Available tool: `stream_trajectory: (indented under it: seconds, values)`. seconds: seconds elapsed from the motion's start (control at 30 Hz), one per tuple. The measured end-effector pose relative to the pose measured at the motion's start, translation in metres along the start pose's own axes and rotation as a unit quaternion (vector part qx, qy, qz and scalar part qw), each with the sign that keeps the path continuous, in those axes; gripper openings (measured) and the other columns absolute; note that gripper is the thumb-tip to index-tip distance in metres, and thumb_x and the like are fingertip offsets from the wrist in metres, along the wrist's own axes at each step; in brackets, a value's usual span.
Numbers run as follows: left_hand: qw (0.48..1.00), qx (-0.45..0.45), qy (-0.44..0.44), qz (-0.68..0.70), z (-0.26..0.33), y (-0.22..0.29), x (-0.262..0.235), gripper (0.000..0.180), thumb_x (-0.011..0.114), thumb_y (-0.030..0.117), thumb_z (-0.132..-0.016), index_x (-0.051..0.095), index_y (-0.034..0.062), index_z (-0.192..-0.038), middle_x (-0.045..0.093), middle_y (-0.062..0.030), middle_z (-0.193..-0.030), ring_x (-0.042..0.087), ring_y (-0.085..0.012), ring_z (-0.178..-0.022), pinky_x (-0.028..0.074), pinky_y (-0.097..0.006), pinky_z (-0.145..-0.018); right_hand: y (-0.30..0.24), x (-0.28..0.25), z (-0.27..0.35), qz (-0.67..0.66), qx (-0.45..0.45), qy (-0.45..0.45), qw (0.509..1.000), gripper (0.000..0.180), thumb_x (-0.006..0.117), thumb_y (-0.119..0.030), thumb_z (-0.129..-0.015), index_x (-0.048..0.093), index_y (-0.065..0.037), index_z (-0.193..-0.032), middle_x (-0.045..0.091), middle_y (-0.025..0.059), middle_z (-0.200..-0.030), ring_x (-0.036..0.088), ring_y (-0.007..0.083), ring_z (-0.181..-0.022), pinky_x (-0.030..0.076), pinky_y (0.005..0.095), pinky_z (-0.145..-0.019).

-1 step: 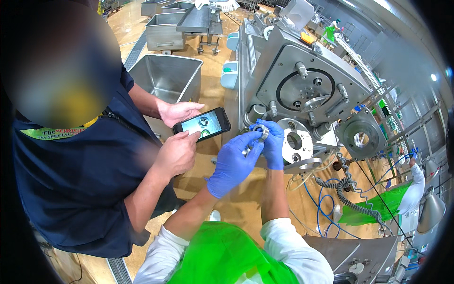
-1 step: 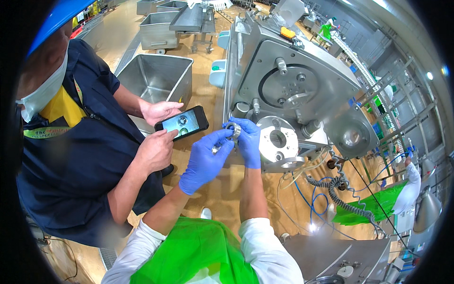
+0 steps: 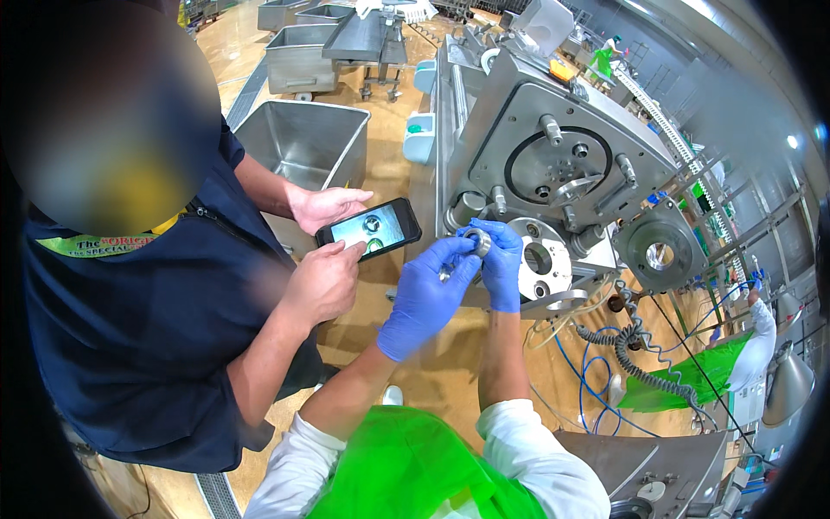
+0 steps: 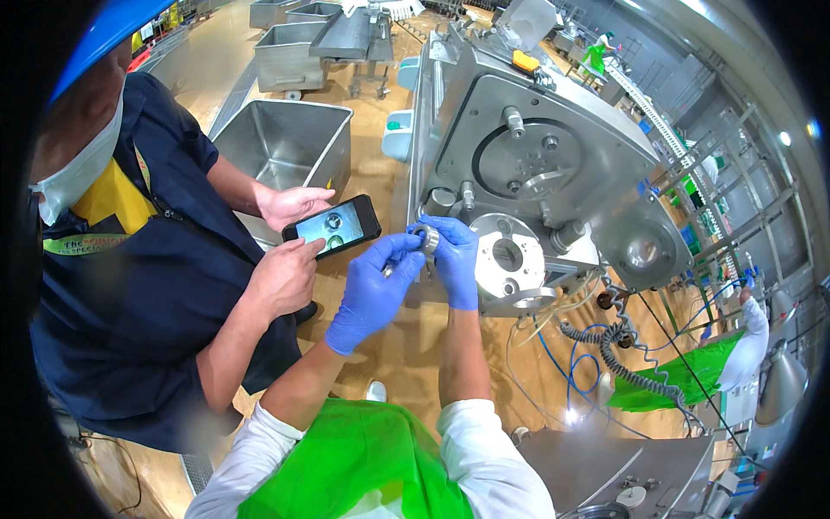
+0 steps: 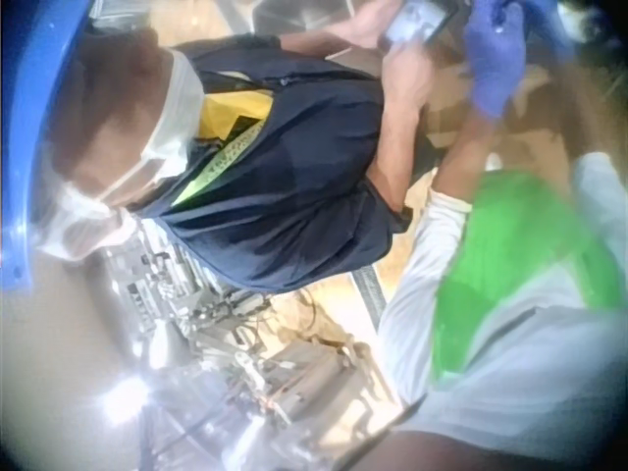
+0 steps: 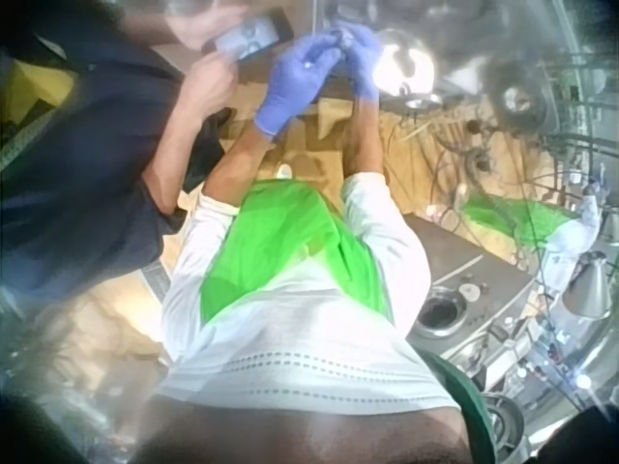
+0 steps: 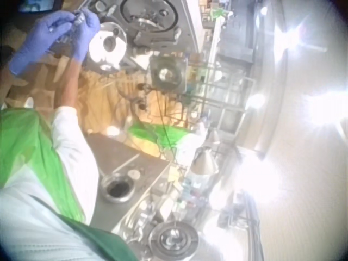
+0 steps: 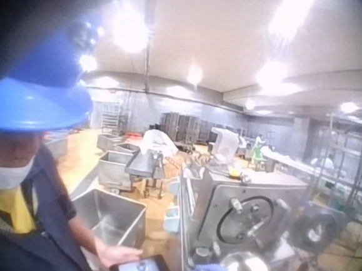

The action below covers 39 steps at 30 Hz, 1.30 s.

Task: The person handles small cylindrical machine parts, aligns them with a larger white component, and inserts them into a machine fixture. A coworker holds a smartphone and points at the screen while the person continues to place parts into the machine.

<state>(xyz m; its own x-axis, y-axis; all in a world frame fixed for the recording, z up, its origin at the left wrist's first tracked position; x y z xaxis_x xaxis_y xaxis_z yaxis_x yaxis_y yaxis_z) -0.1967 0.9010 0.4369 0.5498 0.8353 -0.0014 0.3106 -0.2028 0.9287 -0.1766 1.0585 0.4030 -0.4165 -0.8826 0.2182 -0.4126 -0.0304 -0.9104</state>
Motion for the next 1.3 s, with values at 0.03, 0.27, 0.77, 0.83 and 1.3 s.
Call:
stream_trajectory:
  seconds: [0.03,0.27,0.77,0.83,1.3]
  values:
    - [0.996,-0.037,0.008,0.083,-0.004,-0.006,0.0,0.033,0.067,0.016,-0.086,0.06,0.0028,-0.116,0.068,-0.0065,-0.091,0.064,-0.0127,-0.076,0.049,-0.025,-0.066,-0.015,0.007,-0.001,0.032,-0.021,-0.005,0.999,0.019,0.065,-0.005,-0.083,0.067,0.002,-0.1,0.07,0.0119,-0.094,0.067,0.0154,-0.082,0.054,0.0265,-0.074]
    - [0.931,-0.178,0.016,0.319,-0.014,-0.006,0.006,0.029,0.063,0.012,-0.09,0.057,-0.001,-0.115,0.066,-0.007,-0.096,0.064,-0.0108,-0.083,0.051,-0.023,-0.07,-0.069,0.024,-0.003,0.276,-0.217,0.01,0.936,0.025,0.057,0.011,-0.078,0.069,0.001,-0.098,0.071,0.012,-0.095,0.067,0.018,-0.085,0.051,0.0273,-0.076]
    - [0.695,-0.285,-0.094,0.653,-0.039,-0.035,0.035,0.017,0.056,0.02,-0.093,0.06,0.007,-0.102,0.065,-0.005,-0.086,0.065,-0.014,-0.076,0.056,-0.028,-0.064,-0.052,0.016,-0.019,0.173,-0.208,0.024,0.962,0.024,0.061,0.011,-0.076,0.068,0.0,-0.097,0.069,0.0151,-0.1,0.066,0.0201,-0.091,0.051,0.0294,-0.081]
    - [0.685,-0.307,-0.105,0.652,-0.039,-0.039,0.033,0.016,0.056,0.021,-0.093,0.06,0.0074,-0.1,0.065,-0.0052,-0.085,0.065,-0.0145,-0.074,0.056,-0.028,-0.064,-0.054,0.018,-0.018,0.209,-0.229,0.005,0.951,0.02,0.06,0.01,-0.08,0.067,0.001,-0.096,0.068,0.0143,-0.099,0.065,0.0191,-0.091,0.051,0.0294,-0.082]
    - [0.84,-0.261,-0.054,0.473,-0.03,-0.076,0.024,0.021,0.058,0.022,-0.095,0.063,0.006,-0.108,0.064,-0.0018,-0.093,0.06,-0.008,-0.079,0.05,-0.022,-0.068,-0.022,0.015,0.0,0.287,-0.106,0.04,0.951,0.024,0.058,0.006,-0.084,0.069,-0.004,-0.103,0.063,0.0019,-0.084,0.055,0.0056,-0.069,0.049,0.0207,-0.062]
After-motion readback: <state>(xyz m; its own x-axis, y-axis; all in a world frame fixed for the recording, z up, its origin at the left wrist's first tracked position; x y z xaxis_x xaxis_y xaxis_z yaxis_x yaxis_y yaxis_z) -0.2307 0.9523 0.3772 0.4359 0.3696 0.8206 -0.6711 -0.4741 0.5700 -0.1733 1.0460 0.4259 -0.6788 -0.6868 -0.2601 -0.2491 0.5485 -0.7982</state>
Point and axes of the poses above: each hand's wrist, its own z-axis away from the middle knuckle, its own x-axis out of the palm, y = z × x, the point moved 4 cm from there along -z, towards the middle knuckle
